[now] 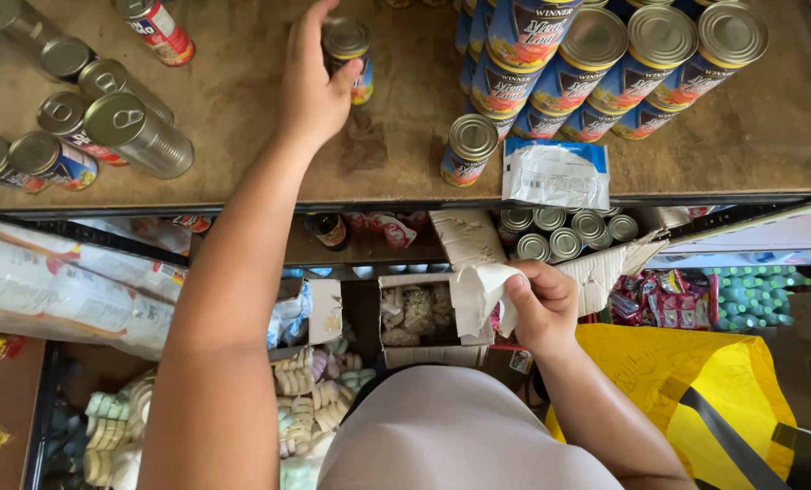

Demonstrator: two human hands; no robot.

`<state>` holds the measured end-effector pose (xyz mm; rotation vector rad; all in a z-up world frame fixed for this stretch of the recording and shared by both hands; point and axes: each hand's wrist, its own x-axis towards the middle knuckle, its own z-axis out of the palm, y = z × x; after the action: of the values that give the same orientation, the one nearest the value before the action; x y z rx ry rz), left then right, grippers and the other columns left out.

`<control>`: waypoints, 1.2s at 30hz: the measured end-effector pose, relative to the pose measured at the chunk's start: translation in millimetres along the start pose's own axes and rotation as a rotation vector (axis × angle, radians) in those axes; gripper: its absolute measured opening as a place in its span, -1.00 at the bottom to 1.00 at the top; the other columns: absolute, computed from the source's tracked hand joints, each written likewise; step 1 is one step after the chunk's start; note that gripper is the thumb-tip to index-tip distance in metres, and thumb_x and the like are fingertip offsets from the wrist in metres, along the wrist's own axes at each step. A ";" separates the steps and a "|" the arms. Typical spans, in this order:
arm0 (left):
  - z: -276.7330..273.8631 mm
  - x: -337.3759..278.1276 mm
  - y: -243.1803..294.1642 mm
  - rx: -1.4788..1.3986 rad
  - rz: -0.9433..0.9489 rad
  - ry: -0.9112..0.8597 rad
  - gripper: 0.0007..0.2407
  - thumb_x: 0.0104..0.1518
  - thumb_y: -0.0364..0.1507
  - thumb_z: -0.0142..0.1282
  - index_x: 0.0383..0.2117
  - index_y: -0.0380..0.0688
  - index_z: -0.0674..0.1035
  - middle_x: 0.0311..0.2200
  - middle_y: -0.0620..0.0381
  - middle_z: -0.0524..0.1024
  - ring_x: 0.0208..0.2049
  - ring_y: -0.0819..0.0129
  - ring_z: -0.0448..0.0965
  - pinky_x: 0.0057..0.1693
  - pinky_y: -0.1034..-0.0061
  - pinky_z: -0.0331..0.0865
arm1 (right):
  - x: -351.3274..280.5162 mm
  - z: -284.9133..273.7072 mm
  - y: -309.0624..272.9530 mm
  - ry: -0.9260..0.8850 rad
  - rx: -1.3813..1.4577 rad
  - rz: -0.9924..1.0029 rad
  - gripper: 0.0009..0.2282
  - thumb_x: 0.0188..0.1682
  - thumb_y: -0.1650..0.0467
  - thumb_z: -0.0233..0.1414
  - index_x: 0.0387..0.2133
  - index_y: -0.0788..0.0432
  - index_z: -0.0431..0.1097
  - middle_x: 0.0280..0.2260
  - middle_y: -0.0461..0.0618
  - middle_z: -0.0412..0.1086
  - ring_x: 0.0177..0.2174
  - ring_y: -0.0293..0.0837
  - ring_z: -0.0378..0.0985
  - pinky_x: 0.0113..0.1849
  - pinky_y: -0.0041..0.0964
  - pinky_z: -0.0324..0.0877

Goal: Cleaning canned goods with a cloth and arranging them on shelves in a grocery store.

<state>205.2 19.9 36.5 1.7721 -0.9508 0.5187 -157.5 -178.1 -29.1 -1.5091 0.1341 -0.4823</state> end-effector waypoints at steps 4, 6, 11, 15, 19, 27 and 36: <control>17.3 14.1 -48.1 -0.090 -0.070 0.059 -0.51 0.12 -0.69 0.22 0.16 -0.10 0.31 0.02 -0.06 0.49 -0.09 0.09 0.62 -0.10 0.39 0.68 | -3.5 -5.0 11.9 0.076 0.053 0.081 -0.89 0.10 0.49 0.01 -0.28 0.33 0.48 -0.42 -0.08 0.46 -0.46 -0.35 0.36 -0.33 -0.55 0.29; 20.4 18.7 -47.1 -0.109 -0.028 0.096 -0.55 0.13 -0.70 0.21 0.13 -0.15 0.33 -0.02 -0.09 0.53 -0.10 0.07 0.64 -0.04 0.35 0.60 | -4.4 -7.9 14.9 0.092 0.133 0.103 -0.90 0.11 0.49 0.01 -0.27 0.32 0.46 -0.41 -0.07 0.46 -0.47 -0.35 0.38 -0.34 -0.55 0.31; 26.1 21.0 -56.1 -0.089 -0.118 0.107 -0.44 0.04 -0.69 0.40 0.12 -0.12 0.31 -0.03 -0.10 0.54 -0.02 0.05 0.65 0.09 0.27 0.55 | -4.0 -8.4 16.4 0.151 0.258 0.143 -0.90 0.13 0.45 0.03 -0.29 0.28 0.44 -0.41 -0.05 0.47 -0.48 -0.34 0.39 -0.36 -0.54 0.33; 37.5 27.5 -86.4 -0.115 -0.297 0.123 -0.41 -0.15 -0.70 0.45 0.05 -0.19 0.37 -0.06 -0.08 0.62 -0.08 0.11 0.72 0.02 0.39 0.60 | -7.9 -9.4 20.5 0.177 0.317 0.160 -0.90 0.14 0.48 0.00 -0.27 0.31 0.43 -0.35 -0.01 0.49 -0.43 -0.32 0.44 -0.32 -0.52 0.37; 49.5 50.3 -89.9 -0.091 -0.389 0.203 -0.62 -0.15 -0.71 0.34 -0.15 -0.24 0.54 -0.27 0.08 0.71 -0.35 0.34 0.77 -0.21 0.54 0.64 | -12.8 -12.4 23.5 0.245 0.311 0.177 -0.91 0.14 0.49 -0.01 -0.27 0.30 0.43 -0.35 0.00 0.49 -0.44 -0.31 0.44 -0.34 -0.53 0.37; 77.5 74.8 -133.2 -0.067 -0.318 0.275 -0.55 -0.25 -0.69 0.45 -0.16 -0.21 0.55 -0.29 0.06 0.72 -0.35 0.28 0.76 -0.18 0.52 0.63 | -27.1 -20.6 21.2 0.336 0.171 0.156 -0.89 0.13 0.47 0.00 -0.27 0.30 0.45 -0.41 -0.11 0.43 -0.46 -0.37 0.31 -0.34 -0.56 0.25; 86.3 85.9 -157.2 -0.049 -0.342 0.214 -0.52 -0.24 -0.68 0.46 -0.13 -0.14 0.53 -0.35 0.13 0.70 -0.37 0.33 0.73 -0.18 0.52 0.59 | -38.0 -23.4 19.3 0.374 0.203 0.176 -0.88 0.13 0.47 0.01 -0.24 0.33 0.46 -0.41 -0.08 0.44 -0.46 -0.34 0.33 -0.35 -0.53 0.28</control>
<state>374.7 -62.9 -26.4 1.7478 -0.4939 0.4491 -196.2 -185.3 -57.6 -1.1846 0.4924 -0.6129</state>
